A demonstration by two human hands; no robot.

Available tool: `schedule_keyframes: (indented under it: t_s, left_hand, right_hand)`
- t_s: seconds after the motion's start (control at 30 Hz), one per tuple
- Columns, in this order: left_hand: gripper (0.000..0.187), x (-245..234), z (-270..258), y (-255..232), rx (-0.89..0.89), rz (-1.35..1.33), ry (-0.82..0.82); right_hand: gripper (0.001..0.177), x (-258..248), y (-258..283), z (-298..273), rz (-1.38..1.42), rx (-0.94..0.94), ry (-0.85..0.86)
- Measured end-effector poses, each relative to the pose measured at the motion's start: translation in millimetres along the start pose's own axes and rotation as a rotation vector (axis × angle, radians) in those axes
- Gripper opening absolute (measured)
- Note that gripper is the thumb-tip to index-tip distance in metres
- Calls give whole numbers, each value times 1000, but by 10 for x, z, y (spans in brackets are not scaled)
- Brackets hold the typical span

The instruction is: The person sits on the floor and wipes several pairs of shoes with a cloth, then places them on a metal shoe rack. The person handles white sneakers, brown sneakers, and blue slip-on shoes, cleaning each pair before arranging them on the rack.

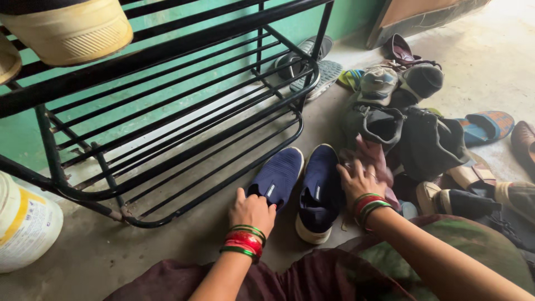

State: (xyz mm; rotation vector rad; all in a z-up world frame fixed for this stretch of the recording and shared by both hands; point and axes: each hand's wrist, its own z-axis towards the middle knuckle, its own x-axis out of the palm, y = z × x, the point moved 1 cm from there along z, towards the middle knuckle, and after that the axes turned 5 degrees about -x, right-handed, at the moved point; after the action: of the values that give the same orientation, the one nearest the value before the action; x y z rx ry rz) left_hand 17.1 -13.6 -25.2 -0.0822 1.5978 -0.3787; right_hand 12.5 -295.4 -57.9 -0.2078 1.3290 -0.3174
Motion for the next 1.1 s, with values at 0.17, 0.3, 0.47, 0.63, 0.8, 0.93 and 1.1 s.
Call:
schedule_keyframes:
  t_s: [0.17, 0.3, 0.47, 0.63, 0.8, 0.93, 1.1]
  left_hand:
    - [48, 98, 3, 2, 25, -133, 56]
    - [53, 221, -42, -37, -34, -222, 77]
    - [54, 366, 3, -14, 72, -314, -18]
    - [46, 222, -54, -35, 117, -216, -161]
    - [16, -108, -181, -190, 223, -179, -402]
    - [9, -71, -202, -260, 401, -298, -377]
    - [43, 78, -225, -355, 456, -280, -192]
  right_hand:
    - [42, 542, -414, 15, 194, -93, 269]
    - [22, 137, -593, 273, 280, -140, 145]
    - [16, -886, -533, 362, 403, 42, -125]
    - [63, -1056, -373, 450, 506, 7, -94]
    - [50, -399, -27, 342, 275, -234, 107]
    - [56, -17, 64, 219, 505, -25, 47]
    - [85, 86, -33, 259, 567, -65, 295]
